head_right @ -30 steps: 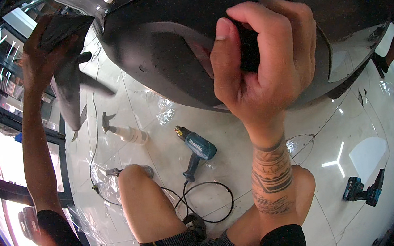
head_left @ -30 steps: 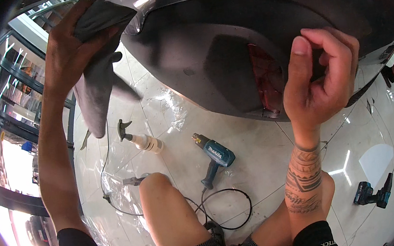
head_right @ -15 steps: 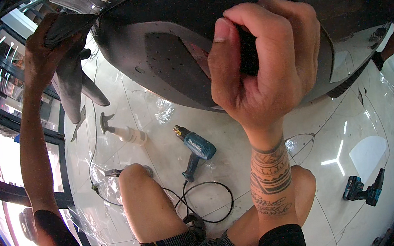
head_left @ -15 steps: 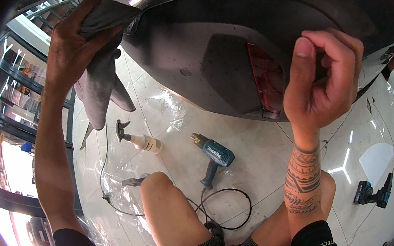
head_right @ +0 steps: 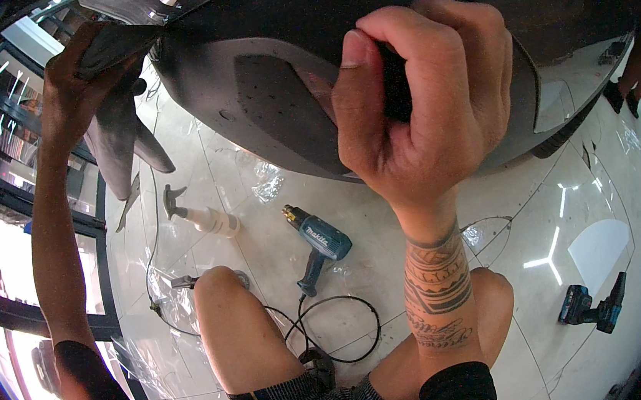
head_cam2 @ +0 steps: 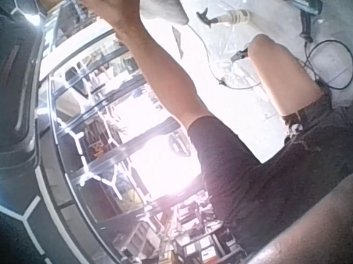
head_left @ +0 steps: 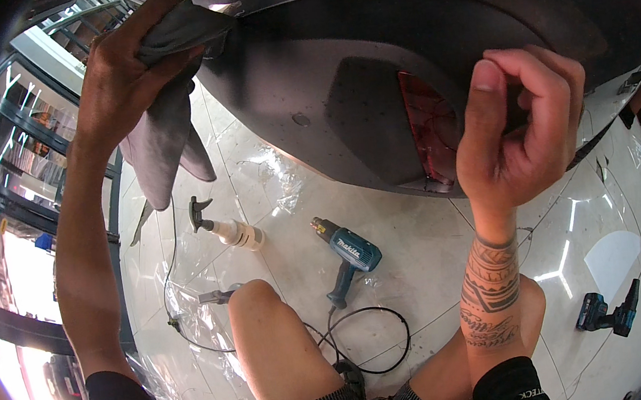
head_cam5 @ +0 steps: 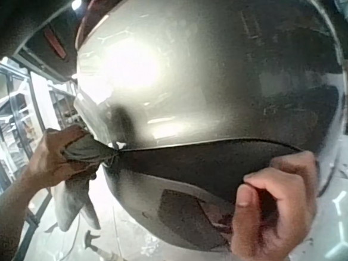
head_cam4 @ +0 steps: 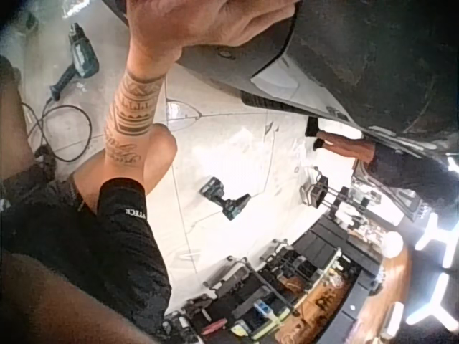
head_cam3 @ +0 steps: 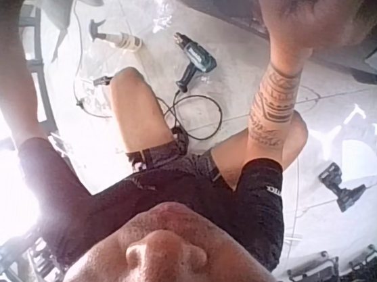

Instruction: The person applies a protective film to the rear bumper of a car. They use a heat gun to warm the film and a microfiber cloth to smooth it out, ensuring it adheres properly to the curved surface.

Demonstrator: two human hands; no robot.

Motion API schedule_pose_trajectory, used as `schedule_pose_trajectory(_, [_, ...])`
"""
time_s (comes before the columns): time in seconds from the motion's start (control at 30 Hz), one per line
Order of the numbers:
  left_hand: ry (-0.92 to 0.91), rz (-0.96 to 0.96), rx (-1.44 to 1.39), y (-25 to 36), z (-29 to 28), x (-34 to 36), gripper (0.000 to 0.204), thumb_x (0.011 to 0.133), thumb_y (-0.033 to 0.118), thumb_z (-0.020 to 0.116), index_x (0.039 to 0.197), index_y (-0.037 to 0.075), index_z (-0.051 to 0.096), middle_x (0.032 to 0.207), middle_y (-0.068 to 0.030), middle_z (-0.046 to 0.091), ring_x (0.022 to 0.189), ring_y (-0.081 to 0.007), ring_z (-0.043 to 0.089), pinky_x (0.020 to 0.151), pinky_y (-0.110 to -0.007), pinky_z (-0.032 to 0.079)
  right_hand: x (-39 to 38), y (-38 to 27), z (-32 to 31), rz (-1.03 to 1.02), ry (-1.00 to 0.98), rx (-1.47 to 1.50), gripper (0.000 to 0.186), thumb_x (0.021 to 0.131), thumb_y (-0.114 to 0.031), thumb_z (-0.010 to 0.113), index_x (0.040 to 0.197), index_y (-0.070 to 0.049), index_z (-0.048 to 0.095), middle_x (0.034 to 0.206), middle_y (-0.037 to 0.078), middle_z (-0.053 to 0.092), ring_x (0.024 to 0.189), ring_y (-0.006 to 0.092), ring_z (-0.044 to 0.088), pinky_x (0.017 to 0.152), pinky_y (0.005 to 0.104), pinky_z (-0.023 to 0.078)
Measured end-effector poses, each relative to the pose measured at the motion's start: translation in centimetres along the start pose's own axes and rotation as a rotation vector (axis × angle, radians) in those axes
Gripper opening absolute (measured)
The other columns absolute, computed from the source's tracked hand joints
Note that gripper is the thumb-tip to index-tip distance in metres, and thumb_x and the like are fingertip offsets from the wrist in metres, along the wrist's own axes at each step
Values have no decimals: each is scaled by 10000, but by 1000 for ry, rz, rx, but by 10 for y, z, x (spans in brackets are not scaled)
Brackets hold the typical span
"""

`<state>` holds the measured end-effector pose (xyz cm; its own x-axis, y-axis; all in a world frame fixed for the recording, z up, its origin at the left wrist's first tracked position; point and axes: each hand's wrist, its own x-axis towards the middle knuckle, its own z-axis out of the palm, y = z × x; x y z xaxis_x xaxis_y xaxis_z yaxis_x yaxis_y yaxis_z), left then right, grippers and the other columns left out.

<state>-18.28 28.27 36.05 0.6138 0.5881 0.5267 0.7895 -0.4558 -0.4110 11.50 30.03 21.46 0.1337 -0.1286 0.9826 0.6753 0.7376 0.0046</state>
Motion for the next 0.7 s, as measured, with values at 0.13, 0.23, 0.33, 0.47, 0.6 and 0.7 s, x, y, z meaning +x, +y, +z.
schedule_pose_trajectory(0.13, [-46,43,41,-4,0,1,495,770,168,704,1217,58,523,1029,-178,645,894,-267,661,763,-360,548,0,-1,0,5,-2,-8,49,807,-72,637,845,-49,618,810,36,588,663,107,472,520,216,296])
schedule_pose_trajectory(0.23, [34,77,32,-3,3,-1,467,780,181,697,1202,74,530,1021,-171,649,887,-267,663,750,-369,547,1,-3,-2,12,-11,2,49,808,-67,634,846,-42,616,811,41,588,658,102,467,512,212,291])
schedule_pose_trajectory(0.33, [54,-35,-20,8,4,-2,440,752,148,716,1152,43,565,985,-166,660,857,-290,669,743,-368,550,0,-2,-1,8,-14,20,46,810,-61,628,846,-36,615,811,44,586,652,98,461,507,210,288])
schedule_pose_trajectory(0.47, [104,-227,-70,13,16,-11,418,750,152,724,1125,58,567,969,-162,663,858,-272,668,760,-369,540,0,-1,-1,2,-6,39,42,812,-56,622,847,-34,616,803,43,582,644,97,457,506,208,294])
schedule_pose_trajectory(0.6, [147,-405,-141,23,30,-20,402,754,194,733,1102,80,567,951,-158,667,860,-245,666,770,-360,531,1,-6,-1,47,-17,35,45,808,-52,623,848,-31,616,797,44,581,650,103,471,509,210,307])
schedule_pose_trajectory(0.7, [186,-366,-180,18,40,-30,423,757,218,733,1117,75,563,941,-151,671,860,-215,659,765,-356,524,1,-5,0,25,-17,29,48,803,-48,626,846,-29,617,798,47,583,659,112,485,510,212,314])
